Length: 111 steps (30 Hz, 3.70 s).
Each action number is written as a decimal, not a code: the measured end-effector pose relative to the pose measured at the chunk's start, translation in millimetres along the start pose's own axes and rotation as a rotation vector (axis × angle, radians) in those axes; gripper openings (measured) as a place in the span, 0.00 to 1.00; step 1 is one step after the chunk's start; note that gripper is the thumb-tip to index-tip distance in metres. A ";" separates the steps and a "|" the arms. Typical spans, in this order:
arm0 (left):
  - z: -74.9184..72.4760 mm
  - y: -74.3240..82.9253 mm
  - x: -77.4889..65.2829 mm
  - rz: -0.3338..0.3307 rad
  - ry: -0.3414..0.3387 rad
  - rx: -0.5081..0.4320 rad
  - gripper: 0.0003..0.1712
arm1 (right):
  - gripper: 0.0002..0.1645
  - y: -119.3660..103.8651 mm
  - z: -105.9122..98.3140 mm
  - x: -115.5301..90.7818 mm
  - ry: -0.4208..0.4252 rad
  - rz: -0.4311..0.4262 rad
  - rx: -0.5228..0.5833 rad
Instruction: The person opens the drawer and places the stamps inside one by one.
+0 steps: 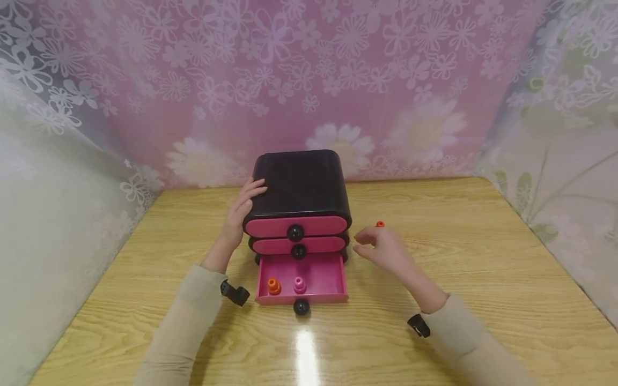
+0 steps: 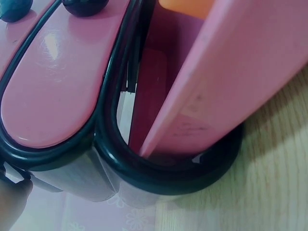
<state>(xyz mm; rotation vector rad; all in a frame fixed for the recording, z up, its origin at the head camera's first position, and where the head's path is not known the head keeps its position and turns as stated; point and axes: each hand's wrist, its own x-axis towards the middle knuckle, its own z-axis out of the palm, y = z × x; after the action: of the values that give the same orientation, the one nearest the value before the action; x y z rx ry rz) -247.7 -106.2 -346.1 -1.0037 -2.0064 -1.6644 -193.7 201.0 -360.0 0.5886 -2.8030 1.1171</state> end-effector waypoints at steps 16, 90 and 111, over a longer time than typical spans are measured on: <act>1.0 4.2 0.2 0.010 -0.003 -0.009 0.21 | 0.16 36.4 -26.9 7.4 0.066 0.116 -0.059; 0.0 7.1 -1.7 -0.028 -0.015 -0.012 0.21 | 0.13 11.6 -16.7 -18.6 0.068 0.011 0.017; 2.0 7.7 -1.0 0.043 -0.013 -0.019 0.21 | 0.09 -20.1 32.9 -14.4 -0.094 -0.119 0.067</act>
<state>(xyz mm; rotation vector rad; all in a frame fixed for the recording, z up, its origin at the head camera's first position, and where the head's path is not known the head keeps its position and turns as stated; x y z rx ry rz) -241.3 -104.2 -341.7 -1.0594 -1.9674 -1.6616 -170.3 170.2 -374.0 0.8226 -2.7736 1.1946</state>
